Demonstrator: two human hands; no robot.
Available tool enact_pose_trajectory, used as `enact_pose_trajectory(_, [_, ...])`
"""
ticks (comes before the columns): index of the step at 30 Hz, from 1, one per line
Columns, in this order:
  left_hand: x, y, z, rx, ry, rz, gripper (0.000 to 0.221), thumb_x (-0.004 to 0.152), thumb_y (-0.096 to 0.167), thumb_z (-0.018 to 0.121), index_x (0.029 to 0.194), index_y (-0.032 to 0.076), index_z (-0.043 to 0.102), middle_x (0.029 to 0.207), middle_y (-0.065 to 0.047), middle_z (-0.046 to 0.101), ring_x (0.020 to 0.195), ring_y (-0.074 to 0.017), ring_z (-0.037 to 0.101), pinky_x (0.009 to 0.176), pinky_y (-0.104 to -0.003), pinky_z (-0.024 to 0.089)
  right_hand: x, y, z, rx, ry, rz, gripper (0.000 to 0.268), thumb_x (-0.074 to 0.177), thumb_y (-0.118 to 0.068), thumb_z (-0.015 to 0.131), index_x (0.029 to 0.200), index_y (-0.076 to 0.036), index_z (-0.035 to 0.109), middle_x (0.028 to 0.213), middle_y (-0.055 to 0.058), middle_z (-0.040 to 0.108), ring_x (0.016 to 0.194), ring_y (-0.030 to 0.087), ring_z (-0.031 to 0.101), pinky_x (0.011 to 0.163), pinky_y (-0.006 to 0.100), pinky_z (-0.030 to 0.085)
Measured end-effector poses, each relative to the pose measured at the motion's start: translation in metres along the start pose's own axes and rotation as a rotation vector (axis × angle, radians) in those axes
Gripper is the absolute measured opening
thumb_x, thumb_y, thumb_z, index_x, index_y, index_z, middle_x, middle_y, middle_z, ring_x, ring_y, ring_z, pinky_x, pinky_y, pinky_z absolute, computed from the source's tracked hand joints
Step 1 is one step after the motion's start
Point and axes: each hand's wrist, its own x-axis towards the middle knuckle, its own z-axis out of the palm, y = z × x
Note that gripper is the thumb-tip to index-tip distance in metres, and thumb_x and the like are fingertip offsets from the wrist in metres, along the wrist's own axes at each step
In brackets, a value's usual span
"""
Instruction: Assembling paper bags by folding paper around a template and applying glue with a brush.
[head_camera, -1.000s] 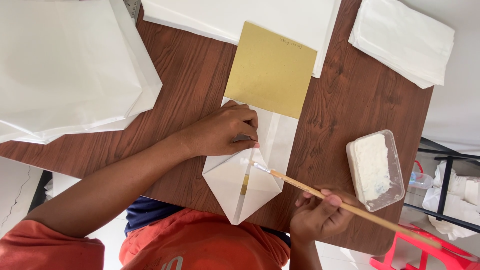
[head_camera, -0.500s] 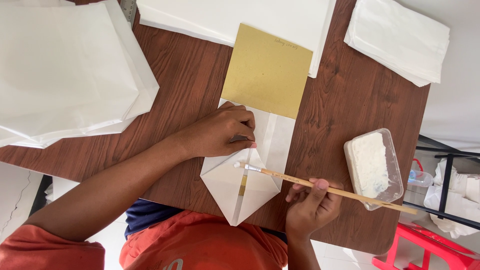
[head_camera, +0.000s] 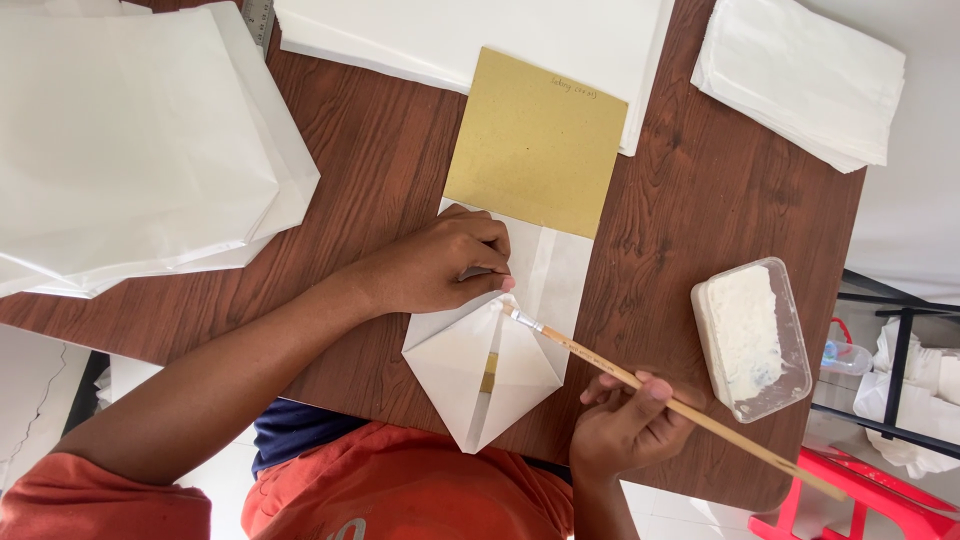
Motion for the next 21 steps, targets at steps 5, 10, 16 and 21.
enact_pose_trajectory(5, [0.001, 0.005, -0.003, -0.037, 0.018, 0.001, 0.018, 0.1, 0.02, 0.067, 0.088, 0.012, 0.077, 0.084, 0.003, 0.058, 0.077, -0.0146, 0.057, 0.092, -0.035, 0.04, 0.0, 0.002, -0.006, -0.014, -0.072, -0.045, 0.029, 0.111, -0.031, 0.046, 0.093, -0.008, 0.047, 0.063, 0.01, 0.054, 0.045, 0.016, 0.051, 0.033, 0.025, 0.042])
enact_pose_trajectory(10, [0.001, 0.007, -0.006, -0.054, 0.008, -0.034, 0.017, 0.101, 0.018, 0.065, 0.089, 0.014, 0.076, 0.087, 0.003, 0.059, 0.081, -0.0147, 0.059, 0.096, -0.034, 0.04, -0.004, 0.012, -0.01, 0.154, 0.067, -0.058, 0.026, 0.11, -0.037, 0.052, 0.1, -0.013, 0.047, 0.079, 0.008, 0.051, 0.052, 0.015, 0.05, 0.034, 0.026, 0.042])
enact_pose_trajectory(16, [0.001, 0.012, -0.008, -0.027, 0.002, -0.028, 0.023, 0.103, 0.025, 0.061, 0.089, 0.014, 0.077, 0.09, 0.003, 0.062, 0.086, -0.0158, 0.06, 0.097, -0.036, 0.039, 0.02, -0.006, -0.019, 0.266, 0.156, 0.064, 0.025, 0.109, -0.034, 0.052, 0.095, -0.014, 0.046, 0.071, 0.004, 0.045, 0.05, 0.012, 0.042, 0.032, 0.024, 0.034])
enact_pose_trajectory(21, [0.003, 0.015, -0.008, -0.036, -0.018, -0.075, 0.026, 0.105, 0.028, 0.057, 0.089, 0.017, 0.075, 0.088, 0.005, 0.062, 0.086, -0.0151, 0.06, 0.098, -0.035, 0.038, 0.028, -0.006, -0.017, 0.169, -0.075, 0.189, 0.024, 0.112, -0.026, 0.048, 0.093, -0.014, 0.053, 0.067, 0.001, 0.05, 0.048, 0.01, 0.048, 0.035, 0.023, 0.039])
